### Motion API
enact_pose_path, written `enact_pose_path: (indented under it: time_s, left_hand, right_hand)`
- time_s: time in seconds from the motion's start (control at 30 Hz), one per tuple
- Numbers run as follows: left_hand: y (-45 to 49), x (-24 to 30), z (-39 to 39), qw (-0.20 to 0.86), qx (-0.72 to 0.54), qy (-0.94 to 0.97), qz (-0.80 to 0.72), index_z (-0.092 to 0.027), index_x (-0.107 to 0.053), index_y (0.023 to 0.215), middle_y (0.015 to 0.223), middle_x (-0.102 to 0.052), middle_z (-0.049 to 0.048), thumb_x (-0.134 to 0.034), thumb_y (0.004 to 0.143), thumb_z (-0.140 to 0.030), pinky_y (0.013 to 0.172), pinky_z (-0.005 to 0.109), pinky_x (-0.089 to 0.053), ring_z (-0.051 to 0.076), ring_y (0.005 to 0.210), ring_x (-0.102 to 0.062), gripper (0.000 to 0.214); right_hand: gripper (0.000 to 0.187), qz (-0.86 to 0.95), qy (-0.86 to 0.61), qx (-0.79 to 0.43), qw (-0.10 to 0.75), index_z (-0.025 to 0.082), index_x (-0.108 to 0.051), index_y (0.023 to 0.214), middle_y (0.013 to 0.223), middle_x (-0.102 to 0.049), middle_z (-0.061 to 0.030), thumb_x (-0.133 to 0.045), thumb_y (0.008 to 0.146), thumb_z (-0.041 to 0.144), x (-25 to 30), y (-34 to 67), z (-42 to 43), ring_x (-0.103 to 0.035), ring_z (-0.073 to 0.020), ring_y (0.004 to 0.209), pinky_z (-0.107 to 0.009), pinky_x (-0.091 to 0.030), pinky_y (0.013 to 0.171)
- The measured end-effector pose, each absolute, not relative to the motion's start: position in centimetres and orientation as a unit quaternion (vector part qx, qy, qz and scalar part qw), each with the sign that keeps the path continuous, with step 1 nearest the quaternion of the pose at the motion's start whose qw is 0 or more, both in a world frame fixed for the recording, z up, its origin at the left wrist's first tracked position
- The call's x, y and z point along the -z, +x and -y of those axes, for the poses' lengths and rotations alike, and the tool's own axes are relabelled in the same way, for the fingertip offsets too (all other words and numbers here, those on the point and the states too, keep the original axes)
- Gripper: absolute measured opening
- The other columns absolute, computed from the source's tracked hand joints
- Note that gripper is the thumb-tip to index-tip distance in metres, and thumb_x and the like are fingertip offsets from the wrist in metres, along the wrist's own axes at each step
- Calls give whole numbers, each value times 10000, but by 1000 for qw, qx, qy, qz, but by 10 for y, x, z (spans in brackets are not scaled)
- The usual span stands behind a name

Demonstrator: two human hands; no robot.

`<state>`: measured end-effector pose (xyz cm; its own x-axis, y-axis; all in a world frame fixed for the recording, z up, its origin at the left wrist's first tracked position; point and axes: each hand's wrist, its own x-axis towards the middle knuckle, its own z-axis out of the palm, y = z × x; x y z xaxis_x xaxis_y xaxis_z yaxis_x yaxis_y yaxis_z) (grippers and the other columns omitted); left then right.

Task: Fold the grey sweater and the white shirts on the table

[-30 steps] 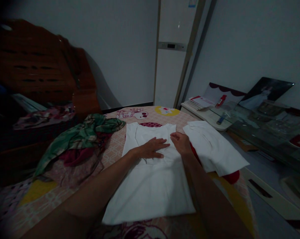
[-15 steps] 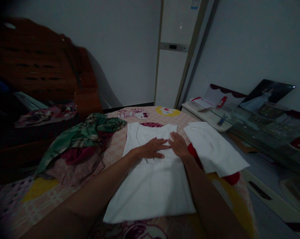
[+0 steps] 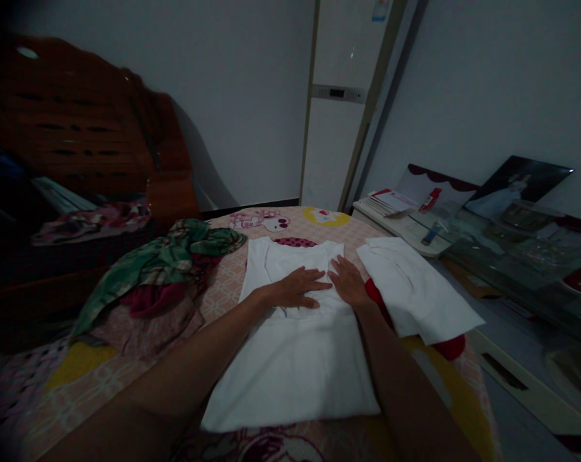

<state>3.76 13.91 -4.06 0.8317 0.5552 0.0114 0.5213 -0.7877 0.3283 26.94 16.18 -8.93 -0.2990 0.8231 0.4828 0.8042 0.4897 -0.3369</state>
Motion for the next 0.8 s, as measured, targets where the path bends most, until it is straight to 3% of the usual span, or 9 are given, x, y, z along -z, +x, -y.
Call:
enact_pose_path:
  time_s: [0.2, 0.3, 0.4, 0.5, 0.57, 0.63, 0.8]
  left_hand:
    - [40, 38, -135, 153, -40, 943, -294, -282, -394, 1507, 1626, -236, 120, -575, 911, -535, 1207, 552, -117, 329, 1497, -218, 672]
    - [40, 39, -134, 175, -60, 939, -291, -288, -414, 1496, 1618, -264, 105, -609, 887, -539, 1209, 563, -113, 333, 1495, -220, 687]
    - [35, 36, -139, 232, -118, 921, -289, -267, -428, 1488, 1582, -351, 108, -623, 883, -521, 1211, 522, -187, 292, 1470, -307, 684]
    - [20, 25, -151, 261, -245, 867, -347, -182, -551, 1392, 1451, -543, 109, -607, 920, -395, 1149, 364, -363, 226, 1339, -508, 520]
    - [2, 18, -161, 223, -297, 817, -442, -155, -634, 1293, 1296, -667, 91, -598, 926, -290, 1057, 312, -454, 208, 1183, -624, 393]
    - [-19, 14, -170, 149, -290, 759, -563, -161, -683, 1215, 1175, -722, 70, -600, 905, -190, 974, 294, -499, 196, 1048, -674, 322]
    - [-60, 22, -182, 88, -271, 706, -648, -66, -669, 1191, 1193, -698, 147, -504, 863, -9, 1022, 364, -457, 259, 1101, -649, 372]
  right_hand:
    - [322, 820, -503, -23, 273, 217, -695, 1192, 1311, -650, -123, -529, 920, 268, 86, 268, -161, -482, -311, 1355, -519, -326, 1166]
    - [272, 827, -492, -28, 271, 235, -716, 1129, 1304, -657, -104, -555, 910, 227, 87, 270, -161, -475, -306, 1362, -527, -305, 1176]
    - [303, 814, -505, -20, 285, 245, -688, 1193, 1333, -639, -97, -549, 924, 257, 89, 270, -161, -483, -292, 1356, -516, -331, 1166]
    - [344, 807, -517, -17, 283, 227, -661, 1248, 1367, -612, -119, -530, 936, 290, 88, 269, -161, -487, -302, 1354, -521, -363, 1144]
    - [345, 806, -522, -21, 279, 219, -666, 1244, 1377, -603, -131, -536, 931, 283, 86, 267, -160, -487, -316, 1353, -535, -357, 1144]
    - [344, 802, -528, -28, 277, 205, -673, 1237, 1383, -596, -145, -548, 923, 270, 82, 267, -159, -491, -322, 1349, -534, -346, 1152]
    - [351, 806, -502, -72, 304, 180, -686, 1220, 1360, -614, -158, -544, 921, 294, 58, 258, -149, -537, -306, 1310, -522, -370, 1146]
